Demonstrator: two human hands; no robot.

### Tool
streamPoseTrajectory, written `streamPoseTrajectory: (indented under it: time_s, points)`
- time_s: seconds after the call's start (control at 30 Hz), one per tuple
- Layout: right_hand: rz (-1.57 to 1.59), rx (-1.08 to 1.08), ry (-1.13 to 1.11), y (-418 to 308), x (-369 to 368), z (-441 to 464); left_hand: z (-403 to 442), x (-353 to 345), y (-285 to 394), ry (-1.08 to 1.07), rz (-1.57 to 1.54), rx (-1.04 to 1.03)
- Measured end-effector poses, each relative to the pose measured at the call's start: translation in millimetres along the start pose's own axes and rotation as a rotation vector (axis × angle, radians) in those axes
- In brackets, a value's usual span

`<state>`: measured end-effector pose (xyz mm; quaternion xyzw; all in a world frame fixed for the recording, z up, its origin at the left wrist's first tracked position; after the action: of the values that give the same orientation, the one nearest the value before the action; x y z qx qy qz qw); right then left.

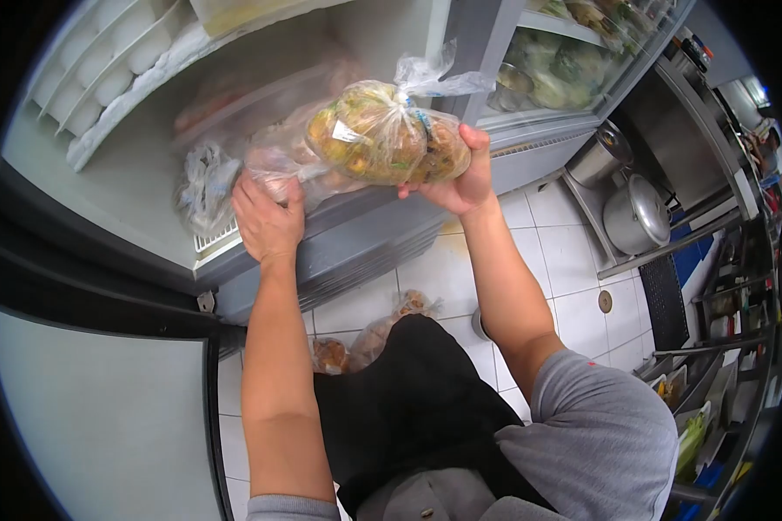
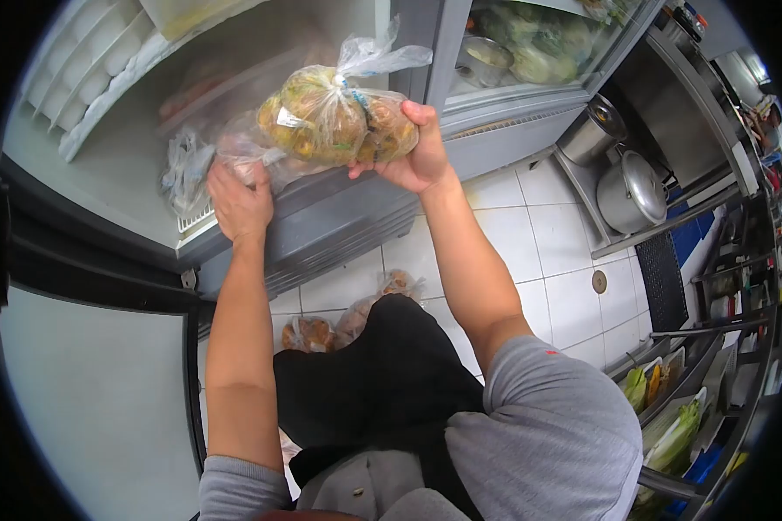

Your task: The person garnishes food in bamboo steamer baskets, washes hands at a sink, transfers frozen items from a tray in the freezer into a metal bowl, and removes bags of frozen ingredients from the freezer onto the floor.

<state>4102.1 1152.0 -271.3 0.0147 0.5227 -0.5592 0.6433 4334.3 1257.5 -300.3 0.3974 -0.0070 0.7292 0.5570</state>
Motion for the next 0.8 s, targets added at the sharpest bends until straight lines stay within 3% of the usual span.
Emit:
streamPoseTrajectory:
  time_s: [0.2, 0.33, 0.4, 0.47, 0.5, 0.57, 0.63, 0.7, 0.8]
  points:
    - [-0.277, 0.033, 0.138, 0, -17, 26, 1, 3, 2, 0.015, -0.004, -0.008]
    - [-0.799, 0.194, 0.255, 1, -7, 119, 1, 1, -1, -0.035, -0.014, 0.03]
    - [-0.986, 0.146, 0.319, 11, -2, 179, 0, 2, 0, -0.035, -0.021, 0.016]
    - [-1.496, -0.064, 0.345, 22, 9, 219, 0, 1, -2, -0.054, -0.019, 0.03]
    - [-1.497, -0.068, 0.337, 22, 32, 244, 1, 0, -3, -0.074, -0.02, 0.038]
    - [-1.925, -0.107, -0.294, 58, 53, 287, 1, 2, -3, -0.071, -0.031, 0.044]
    - [-1.689, -0.045, -0.341, 48, -20, 227, 0, -1, -6, -0.073, -0.049, 0.052]
    - [-1.544, -0.097, -0.692, 69, -47, 153, -1, -6, -13, -0.076, -0.142, 0.059]
    - [-1.757, -0.248, -0.854, 112, -49, 96, 5, 8, -8, -0.02, -0.331, 0.01]
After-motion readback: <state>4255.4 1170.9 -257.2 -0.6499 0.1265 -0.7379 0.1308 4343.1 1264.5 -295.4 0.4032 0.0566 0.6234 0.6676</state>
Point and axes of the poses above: each hand's wrist, its own z-axis towards the middle knuckle, its own x-axis out of the back of the hand, y = z × x, the point moved 9 cm from there along z, towards the middle knuckle, and after that the axes turned 9 degrees about x, right-handed, at the moved point
